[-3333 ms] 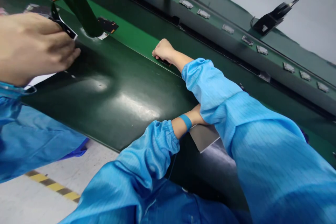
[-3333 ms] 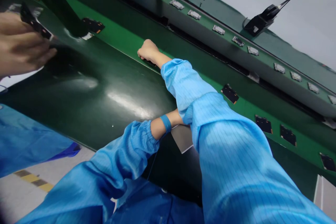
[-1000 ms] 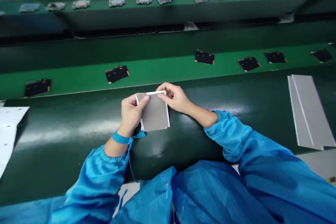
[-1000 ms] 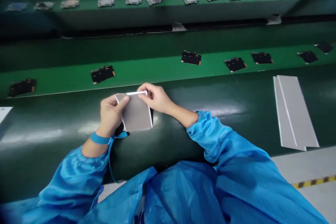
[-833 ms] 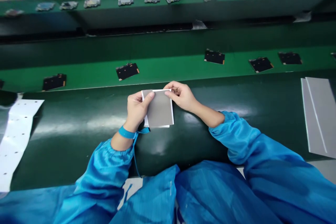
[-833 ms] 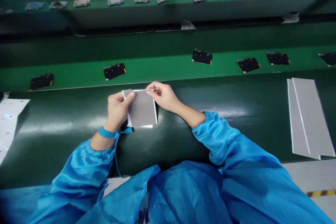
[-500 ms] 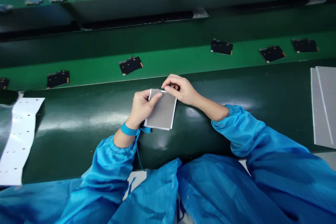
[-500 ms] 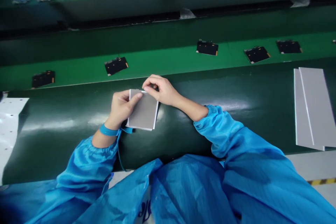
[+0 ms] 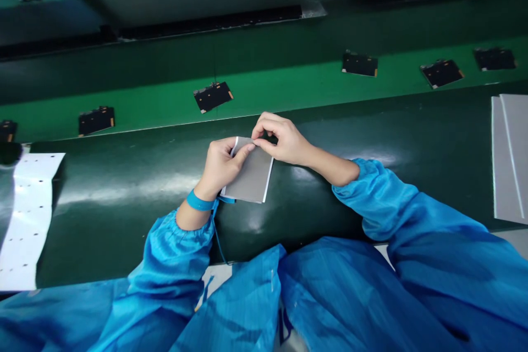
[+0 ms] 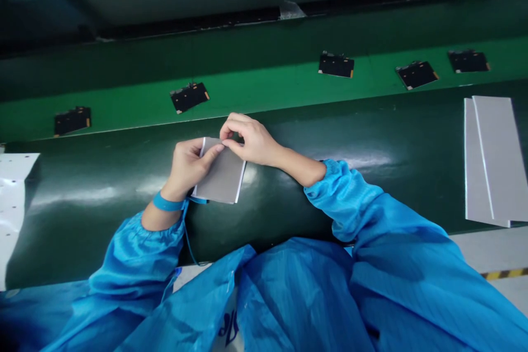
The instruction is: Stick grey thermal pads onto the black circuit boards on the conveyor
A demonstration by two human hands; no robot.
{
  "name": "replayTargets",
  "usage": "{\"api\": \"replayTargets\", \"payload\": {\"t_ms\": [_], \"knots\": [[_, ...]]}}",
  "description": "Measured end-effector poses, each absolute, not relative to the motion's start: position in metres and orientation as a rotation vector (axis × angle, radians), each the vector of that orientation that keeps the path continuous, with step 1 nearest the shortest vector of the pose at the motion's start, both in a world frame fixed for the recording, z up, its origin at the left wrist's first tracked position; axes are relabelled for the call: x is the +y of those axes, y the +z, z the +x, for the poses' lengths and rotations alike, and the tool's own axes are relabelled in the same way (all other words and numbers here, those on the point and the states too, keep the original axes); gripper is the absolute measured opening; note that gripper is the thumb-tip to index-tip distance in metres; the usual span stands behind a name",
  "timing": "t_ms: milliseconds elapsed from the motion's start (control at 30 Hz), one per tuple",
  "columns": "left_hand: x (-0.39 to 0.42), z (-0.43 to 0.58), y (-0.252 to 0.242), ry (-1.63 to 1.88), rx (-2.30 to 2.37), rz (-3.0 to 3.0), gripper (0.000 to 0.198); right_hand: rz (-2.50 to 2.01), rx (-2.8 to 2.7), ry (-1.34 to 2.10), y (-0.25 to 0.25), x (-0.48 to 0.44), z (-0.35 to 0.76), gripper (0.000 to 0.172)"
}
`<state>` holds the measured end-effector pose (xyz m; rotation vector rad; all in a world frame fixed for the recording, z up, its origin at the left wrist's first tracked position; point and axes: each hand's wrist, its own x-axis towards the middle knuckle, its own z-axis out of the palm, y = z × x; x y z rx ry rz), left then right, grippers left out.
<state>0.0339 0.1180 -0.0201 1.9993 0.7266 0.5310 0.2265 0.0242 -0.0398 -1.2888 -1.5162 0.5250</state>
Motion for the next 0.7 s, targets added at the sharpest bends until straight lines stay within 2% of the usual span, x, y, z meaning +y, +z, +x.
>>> {"api": "replayTargets", "payload": {"t_ms": [233,433,700], "knots": [[0.1179,0.0347,-0.0212,0.515,0.686,2.036,0.052,-1.235,-1.496,0.595,-0.0465,0.0265,0.2269,0.001],[0.1181,0.0348,-0.0208,0.483,0.735,2.010,0.048,-1.170,-1.428,0.509,-0.0417,0.0240,0.2240,0.012],[0.1164,0.0347,-0.0195,0.449,0.735,1.964,0.045,-1.152,-1.259,0.790,-0.0464,0.0284,0.2264,0.017]]}}
